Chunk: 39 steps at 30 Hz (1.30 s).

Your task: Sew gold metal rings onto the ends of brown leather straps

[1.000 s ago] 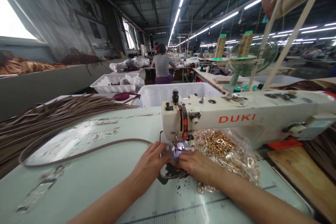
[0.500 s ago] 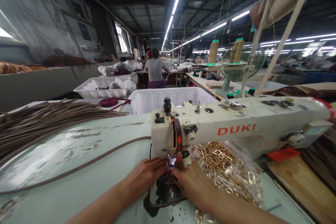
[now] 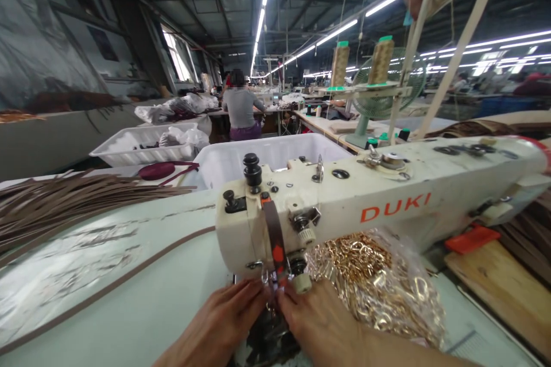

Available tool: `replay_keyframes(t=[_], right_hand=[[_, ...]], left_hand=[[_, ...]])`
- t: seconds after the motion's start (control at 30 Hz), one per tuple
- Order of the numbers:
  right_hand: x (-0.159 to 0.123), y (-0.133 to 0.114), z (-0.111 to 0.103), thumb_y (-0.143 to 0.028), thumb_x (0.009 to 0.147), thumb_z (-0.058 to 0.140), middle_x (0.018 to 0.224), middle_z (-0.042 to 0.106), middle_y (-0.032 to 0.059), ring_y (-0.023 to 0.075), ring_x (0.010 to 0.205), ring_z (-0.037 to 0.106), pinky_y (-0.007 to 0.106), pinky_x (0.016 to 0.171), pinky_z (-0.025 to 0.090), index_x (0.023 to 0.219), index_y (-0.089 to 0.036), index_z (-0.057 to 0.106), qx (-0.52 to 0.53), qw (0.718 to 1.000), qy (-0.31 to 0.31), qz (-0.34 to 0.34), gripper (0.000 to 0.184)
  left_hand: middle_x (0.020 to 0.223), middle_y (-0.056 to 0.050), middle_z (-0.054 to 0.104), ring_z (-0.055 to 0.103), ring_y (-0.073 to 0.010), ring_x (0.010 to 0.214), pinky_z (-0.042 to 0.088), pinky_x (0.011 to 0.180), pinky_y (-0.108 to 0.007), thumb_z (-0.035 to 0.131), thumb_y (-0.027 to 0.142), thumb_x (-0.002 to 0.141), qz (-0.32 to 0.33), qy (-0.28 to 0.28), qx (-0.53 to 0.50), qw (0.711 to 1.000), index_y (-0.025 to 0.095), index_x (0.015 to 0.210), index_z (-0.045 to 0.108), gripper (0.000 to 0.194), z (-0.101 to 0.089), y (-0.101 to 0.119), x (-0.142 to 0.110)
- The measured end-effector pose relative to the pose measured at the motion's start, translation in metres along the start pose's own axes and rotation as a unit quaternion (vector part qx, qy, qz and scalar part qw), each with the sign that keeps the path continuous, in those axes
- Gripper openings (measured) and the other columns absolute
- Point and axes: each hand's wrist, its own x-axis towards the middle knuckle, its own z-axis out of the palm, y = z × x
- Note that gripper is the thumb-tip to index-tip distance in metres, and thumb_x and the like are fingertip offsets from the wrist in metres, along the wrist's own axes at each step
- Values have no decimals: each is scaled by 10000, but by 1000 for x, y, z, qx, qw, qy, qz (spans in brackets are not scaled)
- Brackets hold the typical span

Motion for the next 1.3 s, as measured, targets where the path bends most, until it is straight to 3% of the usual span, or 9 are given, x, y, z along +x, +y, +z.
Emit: replay_keyframes(t=[0.23,0.4,0.63,0.83,1.0,1.13,1.3], right_hand=[[2,1,5,-77,842,509,673,651,87,191,634,595,275,507,410,812,-146,584,-6,1000,-6,22,106],[6,0,3,-15,788,536,755,673,104,206,632,613,289,505,415,846,-140,572,-28,999,-21,27,143],[5,1,6,-4,750,537,891,676,140,234,678,622,330,570,449,977,-135,581,-32,998,-38,38,266],[-2,9,-7,-91,803,557,821,686,44,210,662,615,302,564,402,890,-209,620,9,996,-53,66,160],[-5,21,-25,-95,799,560,761,653,13,184,663,596,286,552,351,712,-201,613,28,995,-33,89,147],[-3,26,-29,-95,806,552,826,639,11,174,768,597,264,598,371,772,-197,620,52,993,0,103,127],[-1,27,-26,-138,819,554,864,634,10,151,772,602,239,626,392,828,-212,652,77,987,-7,138,123]], left_hand=[[1059,-59,675,639,-166,993,492,906,-203,354,217,984,-3,9,0,1000,175,1172,535,264,-4,-4,2],[1030,-75,677,661,-176,917,527,854,-221,324,197,986,-21,22,-29,999,160,1154,556,289,-5,-3,6],[1000,-76,656,650,-193,891,551,790,-272,332,168,975,-71,-29,-108,991,183,1062,588,271,0,-7,8],[989,-58,648,645,-213,897,557,771,-315,359,124,949,-94,-49,-154,982,194,1081,579,266,-2,-4,8],[1081,-72,629,624,-234,958,554,826,-372,331,113,955,-72,-67,-131,987,175,1156,522,284,0,-5,5],[1055,-71,636,629,-236,948,561,816,-371,333,126,958,-72,-49,-99,991,175,1170,521,287,6,-7,2],[1025,-78,657,645,-226,895,566,802,-347,334,131,951,-76,-34,-78,993,159,1154,562,307,7,-6,2]])
